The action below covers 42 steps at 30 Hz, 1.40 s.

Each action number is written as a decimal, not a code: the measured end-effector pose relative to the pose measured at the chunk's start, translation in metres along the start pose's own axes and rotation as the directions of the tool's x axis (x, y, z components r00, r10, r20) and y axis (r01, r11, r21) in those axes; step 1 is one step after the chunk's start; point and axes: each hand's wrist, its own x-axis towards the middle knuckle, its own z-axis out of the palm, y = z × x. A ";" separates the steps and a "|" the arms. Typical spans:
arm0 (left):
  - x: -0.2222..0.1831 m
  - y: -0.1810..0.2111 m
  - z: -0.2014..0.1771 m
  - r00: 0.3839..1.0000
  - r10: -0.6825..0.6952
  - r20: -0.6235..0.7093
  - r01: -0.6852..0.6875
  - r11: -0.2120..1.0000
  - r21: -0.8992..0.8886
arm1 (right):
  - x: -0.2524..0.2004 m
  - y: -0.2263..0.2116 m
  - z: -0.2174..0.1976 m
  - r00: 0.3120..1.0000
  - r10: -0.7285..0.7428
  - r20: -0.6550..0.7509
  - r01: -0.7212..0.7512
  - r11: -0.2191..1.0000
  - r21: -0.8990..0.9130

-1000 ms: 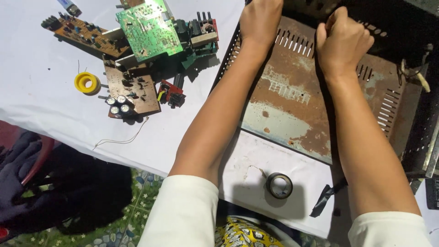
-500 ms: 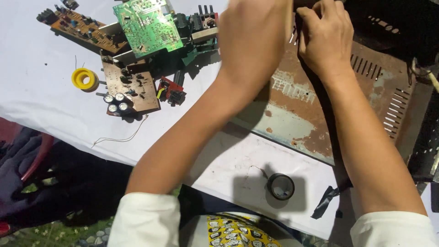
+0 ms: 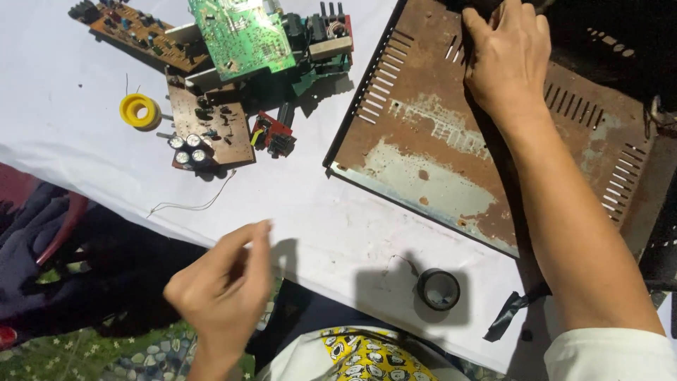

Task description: Assembling and securing electronic circuit boards and wiring inside a metal chassis using electrical tape.

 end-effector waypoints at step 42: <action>-0.078 -0.033 0.021 0.991 0.053 -0.120 -0.085 0.956 -0.280 | 0.028 -0.001 0.029 0.994 -0.013 -0.105 0.016 0.999 0.031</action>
